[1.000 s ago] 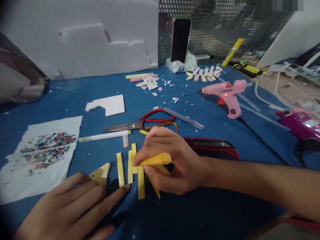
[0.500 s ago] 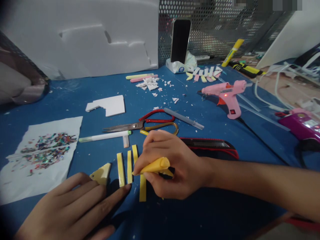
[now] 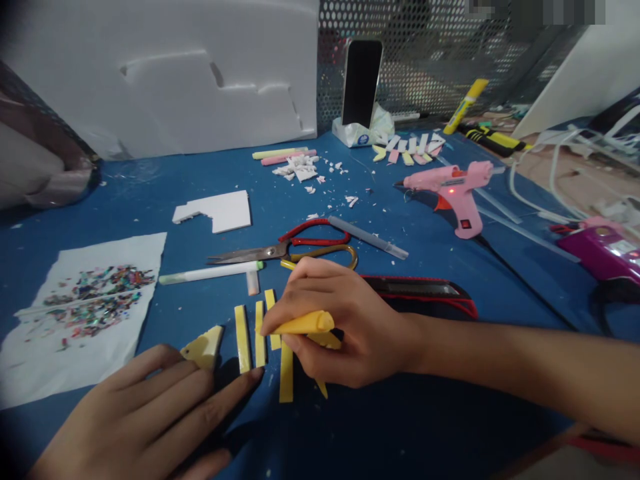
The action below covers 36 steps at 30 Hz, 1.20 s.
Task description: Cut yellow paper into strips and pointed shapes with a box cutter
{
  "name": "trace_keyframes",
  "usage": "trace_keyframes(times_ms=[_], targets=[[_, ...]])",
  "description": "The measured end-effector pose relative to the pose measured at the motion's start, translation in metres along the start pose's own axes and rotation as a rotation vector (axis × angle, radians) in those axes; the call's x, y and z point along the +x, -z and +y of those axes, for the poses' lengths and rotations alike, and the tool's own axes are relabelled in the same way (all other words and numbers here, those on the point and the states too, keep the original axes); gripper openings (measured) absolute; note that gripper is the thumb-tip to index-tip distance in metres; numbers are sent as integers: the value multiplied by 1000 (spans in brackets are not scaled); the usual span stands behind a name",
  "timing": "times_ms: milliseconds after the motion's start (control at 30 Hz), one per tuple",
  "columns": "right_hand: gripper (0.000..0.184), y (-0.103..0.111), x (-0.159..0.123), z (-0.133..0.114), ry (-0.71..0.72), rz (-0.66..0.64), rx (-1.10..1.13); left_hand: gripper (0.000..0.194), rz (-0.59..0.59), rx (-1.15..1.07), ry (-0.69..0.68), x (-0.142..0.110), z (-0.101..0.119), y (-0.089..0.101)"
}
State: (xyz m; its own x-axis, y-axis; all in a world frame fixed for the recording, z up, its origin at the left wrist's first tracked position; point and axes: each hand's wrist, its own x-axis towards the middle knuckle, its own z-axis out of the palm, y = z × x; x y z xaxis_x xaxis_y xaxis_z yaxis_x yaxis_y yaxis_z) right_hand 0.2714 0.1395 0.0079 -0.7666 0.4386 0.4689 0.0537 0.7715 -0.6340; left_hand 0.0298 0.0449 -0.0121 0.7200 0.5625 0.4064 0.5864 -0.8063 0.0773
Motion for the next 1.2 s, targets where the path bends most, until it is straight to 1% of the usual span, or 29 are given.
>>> trace_keyframes(times_ms=[267, 467, 533, 667, 733, 900, 967, 1000, 1033, 1100, 1200], targets=[[23, 0, 1, -1, 57, 1, 49, 36, 10, -9, 9, -2, 1, -3], [19, 0, 0, 0, -30, 55, -29, 36, 7, -11, 5, -1, 0, -1], [19, 0, 0, 0, -3, 42, -1, 35, -7, -9, 11, 0, 0, 1], [22, 0, 1, 0, 38, -3, 40, 35, 2, -9, 4, 3, 1, 4], [22, 0, 1, -1, 49, -14, 46, 35, -18, -4, 3, 5, 1, 4], [20, 0, 0, -1, 19, 48, -9, 35, 2, -13, 7, 6, 0, 1], [20, 0, 1, 0, 16, 38, -6, 34, -13, -8, 3, 5, 0, 1], [21, 0, 1, 0, 22, 28, 5, 35, 14, 1, 0, 5, 0, 1], [21, 0, 1, 0, 28, 17, 19, 35, -9, -2, 4, 4, 0, 1], [22, 0, 1, 0, 37, 0, 48, 35, 11, -6, 7, 4, 1, 1], [22, 0, 1, 0, 50, -17, 68, 34, -3, -17, 7, 3, 0, 0]])
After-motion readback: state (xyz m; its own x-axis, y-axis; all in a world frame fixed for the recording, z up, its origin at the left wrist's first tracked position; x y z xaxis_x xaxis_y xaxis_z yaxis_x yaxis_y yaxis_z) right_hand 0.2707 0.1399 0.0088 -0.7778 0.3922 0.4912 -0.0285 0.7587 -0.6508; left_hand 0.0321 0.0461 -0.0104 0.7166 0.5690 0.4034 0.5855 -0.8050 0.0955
